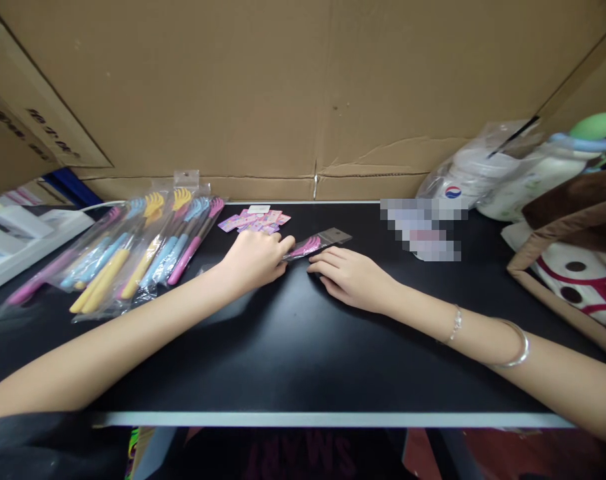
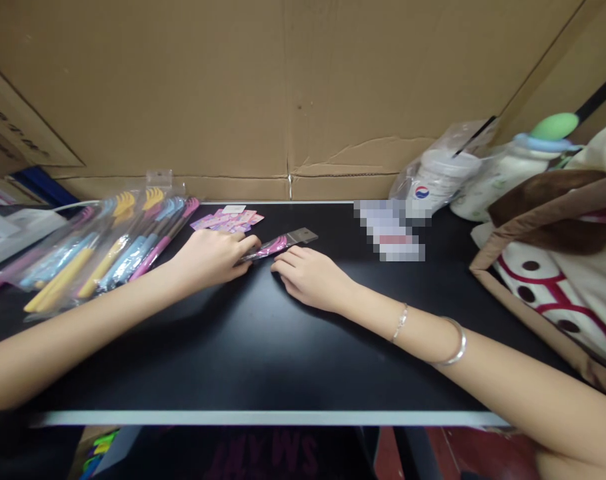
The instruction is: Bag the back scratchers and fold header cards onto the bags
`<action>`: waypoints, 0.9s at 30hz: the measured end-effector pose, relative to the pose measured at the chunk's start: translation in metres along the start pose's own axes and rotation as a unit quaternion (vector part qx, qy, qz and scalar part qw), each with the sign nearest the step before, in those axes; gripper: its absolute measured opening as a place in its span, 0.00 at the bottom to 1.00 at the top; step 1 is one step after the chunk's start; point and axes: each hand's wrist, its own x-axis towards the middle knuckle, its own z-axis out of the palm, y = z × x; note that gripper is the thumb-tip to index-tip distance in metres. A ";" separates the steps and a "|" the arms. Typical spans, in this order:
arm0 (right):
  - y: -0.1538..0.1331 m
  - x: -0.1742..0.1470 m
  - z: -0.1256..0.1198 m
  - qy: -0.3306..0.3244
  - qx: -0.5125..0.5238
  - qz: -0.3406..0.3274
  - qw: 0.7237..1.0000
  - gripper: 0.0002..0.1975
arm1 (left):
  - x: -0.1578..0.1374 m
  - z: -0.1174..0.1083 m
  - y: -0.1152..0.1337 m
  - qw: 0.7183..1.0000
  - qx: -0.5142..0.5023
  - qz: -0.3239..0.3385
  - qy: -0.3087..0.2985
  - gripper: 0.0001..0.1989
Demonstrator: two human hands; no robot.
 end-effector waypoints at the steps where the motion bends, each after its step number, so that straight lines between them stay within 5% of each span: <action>1: 0.000 0.000 0.000 0.004 0.004 0.000 1.000 0.13 | 0.000 0.001 0.000 1.000 0.003 0.001 0.004 0.13; 9: 0.005 -0.002 -0.001 0.017 -0.002 0.001 1.000 0.13 | 0.002 0.005 -0.003 0.998 -0.059 0.014 0.012 0.15; 16: 0.008 -0.003 -0.002 0.054 0.075 0.053 0.994 0.14 | 0.010 0.007 -0.019 0.940 -0.338 0.050 -0.022 0.15; 20: 0.008 -0.005 -0.002 0.067 0.102 0.081 0.989 0.17 | 0.018 0.015 -0.024 0.859 -0.508 0.055 -0.023 0.18; 25: 0.011 -0.006 -0.002 0.068 0.111 0.101 0.986 0.20 | 0.021 0.025 -0.010 0.657 -0.747 -0.024 -0.102 0.20; 27: 0.013 -0.007 -0.002 0.063 0.113 0.104 0.986 0.20 | 0.021 0.026 -0.005 0.622 -0.772 -0.041 -0.124 0.19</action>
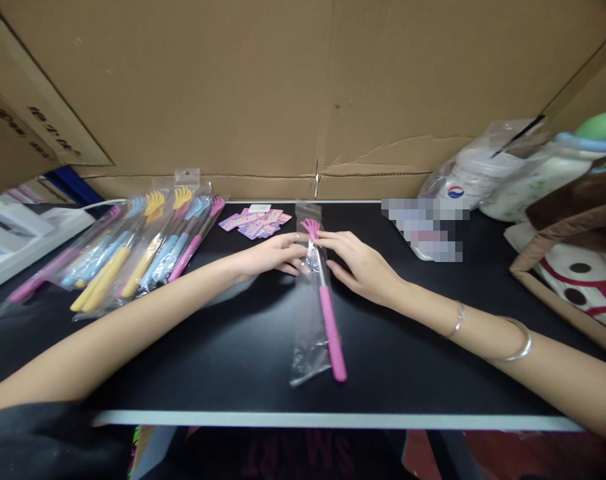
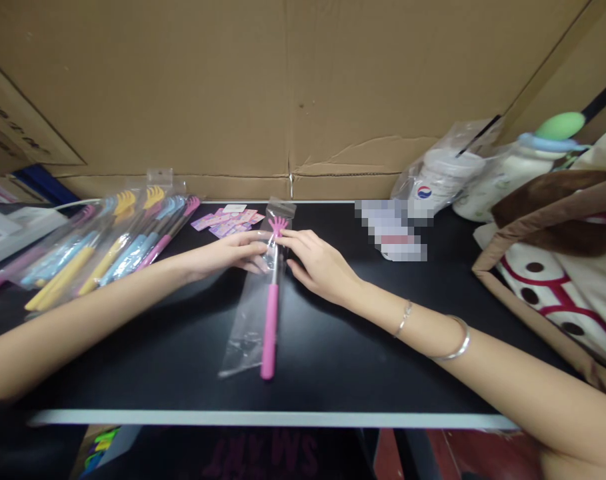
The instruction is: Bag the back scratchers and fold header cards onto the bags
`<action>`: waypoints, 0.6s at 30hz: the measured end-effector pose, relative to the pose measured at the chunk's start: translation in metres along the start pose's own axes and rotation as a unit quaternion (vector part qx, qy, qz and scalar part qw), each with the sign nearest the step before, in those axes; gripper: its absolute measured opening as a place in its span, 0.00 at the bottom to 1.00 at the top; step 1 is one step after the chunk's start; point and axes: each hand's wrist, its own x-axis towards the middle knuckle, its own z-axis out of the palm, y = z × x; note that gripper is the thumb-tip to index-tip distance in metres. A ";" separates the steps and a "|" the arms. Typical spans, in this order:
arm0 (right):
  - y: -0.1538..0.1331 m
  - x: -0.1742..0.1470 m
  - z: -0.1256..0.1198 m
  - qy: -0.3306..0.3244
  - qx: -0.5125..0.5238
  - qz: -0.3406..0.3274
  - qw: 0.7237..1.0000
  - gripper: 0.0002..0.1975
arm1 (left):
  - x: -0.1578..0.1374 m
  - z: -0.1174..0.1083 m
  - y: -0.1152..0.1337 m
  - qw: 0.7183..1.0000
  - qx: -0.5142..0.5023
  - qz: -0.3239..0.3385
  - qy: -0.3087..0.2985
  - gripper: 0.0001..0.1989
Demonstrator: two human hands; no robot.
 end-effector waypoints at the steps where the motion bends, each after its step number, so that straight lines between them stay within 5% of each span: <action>1: 0.001 0.000 0.000 -0.005 0.000 0.003 1.000 0.19 | 0.000 0.001 0.000 1.000 0.000 -0.005 -0.004 0.19; 4: 0.002 -0.001 0.001 -0.027 -0.003 0.012 1.000 0.18 | 0.000 0.000 0.001 0.997 0.070 -0.006 -0.031 0.21; 7: 0.001 0.000 0.002 -0.052 -0.013 0.008 0.999 0.17 | -0.004 -0.004 0.006 0.964 0.264 0.007 -0.022 0.21; 10: -0.001 0.001 0.002 -0.069 -0.034 -0.001 0.997 0.16 | -0.008 -0.005 0.009 0.856 0.510 0.028 0.080 0.26; 13: -0.003 0.002 0.002 -0.075 -0.053 -0.007 0.996 0.15 | -0.010 -0.004 0.006 0.755 0.632 0.062 0.163 0.27; 18: -0.003 0.002 0.002 -0.073 -0.053 -0.007 0.996 0.15 | -0.005 -0.004 -0.010 0.690 0.653 0.240 0.200 0.16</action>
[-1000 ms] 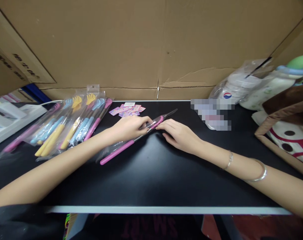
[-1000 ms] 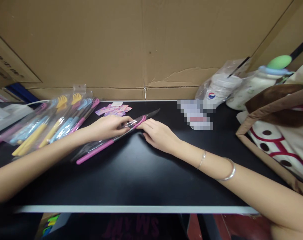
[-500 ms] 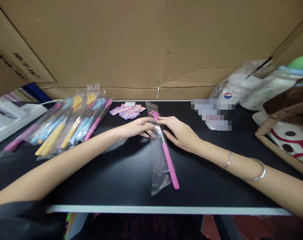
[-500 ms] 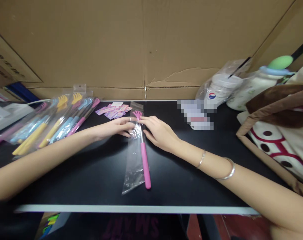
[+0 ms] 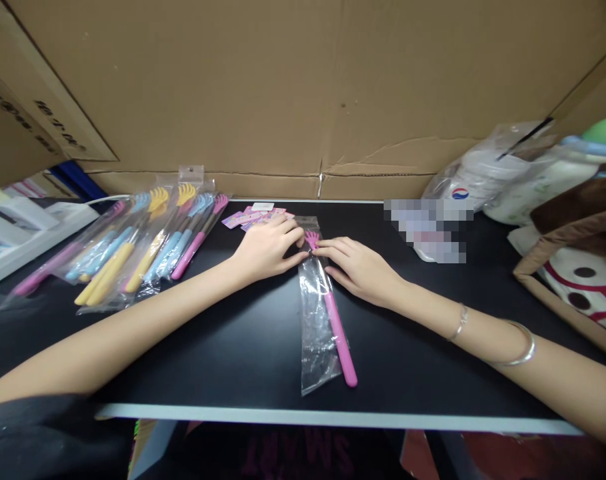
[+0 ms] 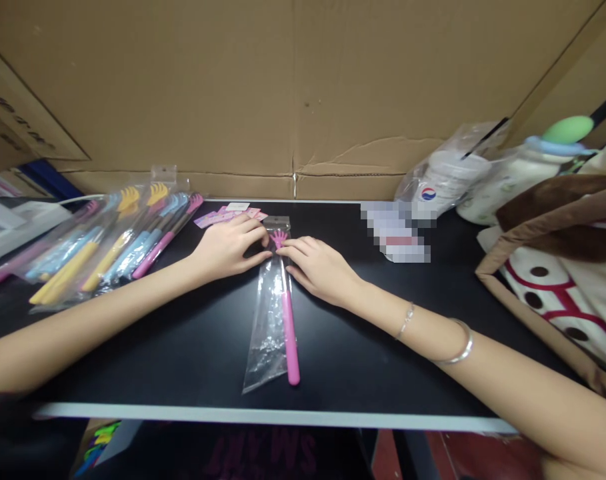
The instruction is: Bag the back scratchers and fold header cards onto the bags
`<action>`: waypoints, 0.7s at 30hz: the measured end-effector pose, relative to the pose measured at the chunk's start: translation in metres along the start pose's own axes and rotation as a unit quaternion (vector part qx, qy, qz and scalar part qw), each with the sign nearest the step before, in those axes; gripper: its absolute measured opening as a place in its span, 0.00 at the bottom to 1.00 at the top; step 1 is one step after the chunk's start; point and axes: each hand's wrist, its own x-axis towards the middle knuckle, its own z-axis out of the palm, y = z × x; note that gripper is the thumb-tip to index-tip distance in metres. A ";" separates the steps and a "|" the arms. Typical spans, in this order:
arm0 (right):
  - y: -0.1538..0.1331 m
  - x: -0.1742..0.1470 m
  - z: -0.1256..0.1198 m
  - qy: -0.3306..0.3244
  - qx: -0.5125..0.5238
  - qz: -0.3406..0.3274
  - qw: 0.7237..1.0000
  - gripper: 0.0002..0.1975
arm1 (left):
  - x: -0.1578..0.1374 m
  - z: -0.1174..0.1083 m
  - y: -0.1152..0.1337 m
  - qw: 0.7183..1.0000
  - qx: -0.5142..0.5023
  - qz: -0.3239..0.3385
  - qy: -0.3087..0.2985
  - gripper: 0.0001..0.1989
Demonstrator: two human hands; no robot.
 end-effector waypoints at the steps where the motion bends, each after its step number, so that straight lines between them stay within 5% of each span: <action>1: 0.000 0.000 0.000 0.001 0.000 0.002 1.000 0.15 | -0.001 0.003 0.000 1.000 -0.007 0.017 0.018 0.14; 8: 0.000 0.000 0.000 0.016 -0.032 -0.002 0.999 0.15 | -0.004 0.016 0.001 0.995 -0.070 0.061 0.028 0.15; 14: -0.018 -0.002 -0.007 0.065 -0.068 -0.116 0.989 0.12 | -0.005 0.015 0.000 0.997 -0.060 0.052 0.013 0.17; 17: -0.030 -0.004 -0.011 -0.008 -0.031 -0.160 0.987 0.14 | -0.006 0.015 0.000 0.997 -0.045 0.055 0.013 0.17; 21: -0.041 -0.006 -0.028 -0.138 0.034 -0.100 0.985 0.13 | -0.006 0.014 0.001 0.998 -0.036 0.057 0.000 0.20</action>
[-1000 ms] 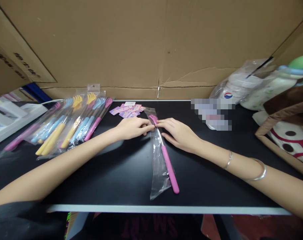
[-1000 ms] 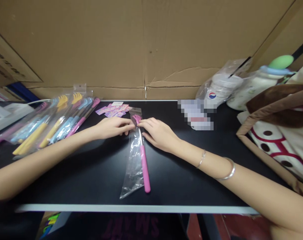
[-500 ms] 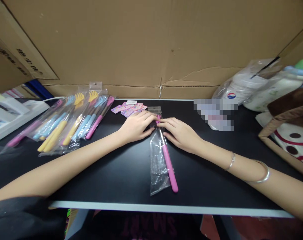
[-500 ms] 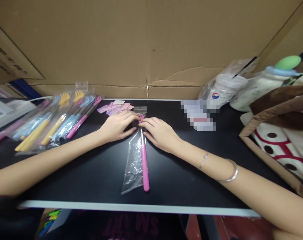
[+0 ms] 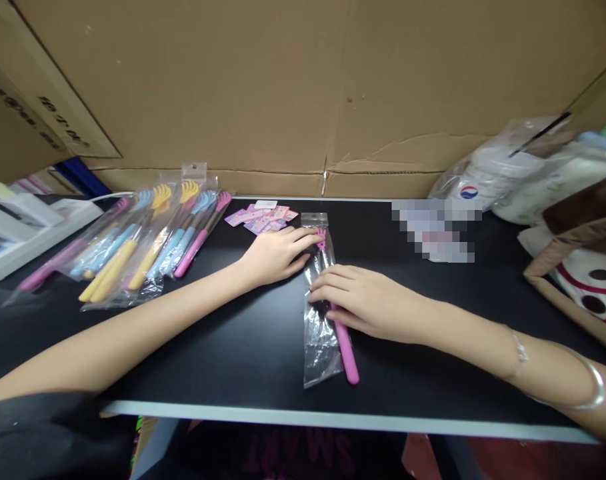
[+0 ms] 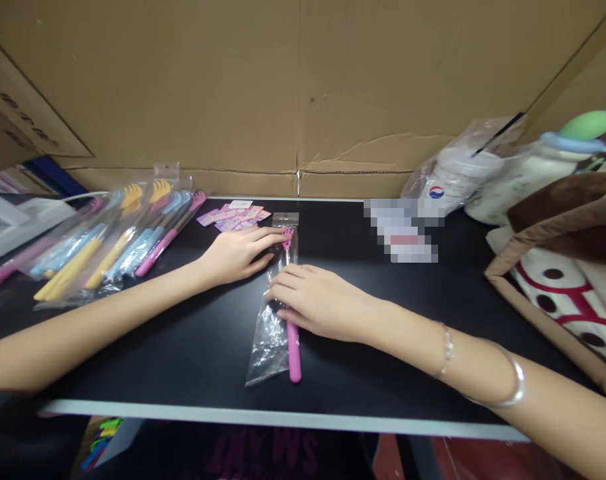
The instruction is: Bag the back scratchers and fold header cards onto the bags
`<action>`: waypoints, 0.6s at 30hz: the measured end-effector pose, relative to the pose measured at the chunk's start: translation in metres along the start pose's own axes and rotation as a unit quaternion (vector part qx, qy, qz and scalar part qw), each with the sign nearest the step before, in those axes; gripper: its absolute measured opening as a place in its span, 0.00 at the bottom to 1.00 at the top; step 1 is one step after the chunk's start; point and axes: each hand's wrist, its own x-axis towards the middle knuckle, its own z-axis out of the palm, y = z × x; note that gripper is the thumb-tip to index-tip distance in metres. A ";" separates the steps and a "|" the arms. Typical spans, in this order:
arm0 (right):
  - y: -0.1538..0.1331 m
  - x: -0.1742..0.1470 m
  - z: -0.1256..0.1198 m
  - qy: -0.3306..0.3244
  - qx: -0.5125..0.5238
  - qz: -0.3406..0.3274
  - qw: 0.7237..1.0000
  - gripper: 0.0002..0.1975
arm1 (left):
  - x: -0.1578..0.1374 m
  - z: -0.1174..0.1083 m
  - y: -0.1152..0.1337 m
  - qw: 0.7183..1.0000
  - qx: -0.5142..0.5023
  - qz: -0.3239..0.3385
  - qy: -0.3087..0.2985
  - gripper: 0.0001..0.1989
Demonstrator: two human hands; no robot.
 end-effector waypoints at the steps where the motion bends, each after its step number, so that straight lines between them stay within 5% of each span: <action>1: -0.002 -0.002 -0.005 -0.021 0.023 0.006 0.999 0.15 | 0.000 0.000 0.000 1.000 0.001 -0.002 -0.002 0.20; 8: -0.011 -0.015 -0.019 -0.081 0.053 0.023 0.995 0.45 | 0.000 -0.002 0.001 1.000 0.002 -0.006 0.004 0.21; 18: -0.021 -0.014 -0.011 -0.090 -0.004 0.035 0.995 0.44 | 0.000 -0.001 0.003 1.000 0.014 -0.005 0.005 0.21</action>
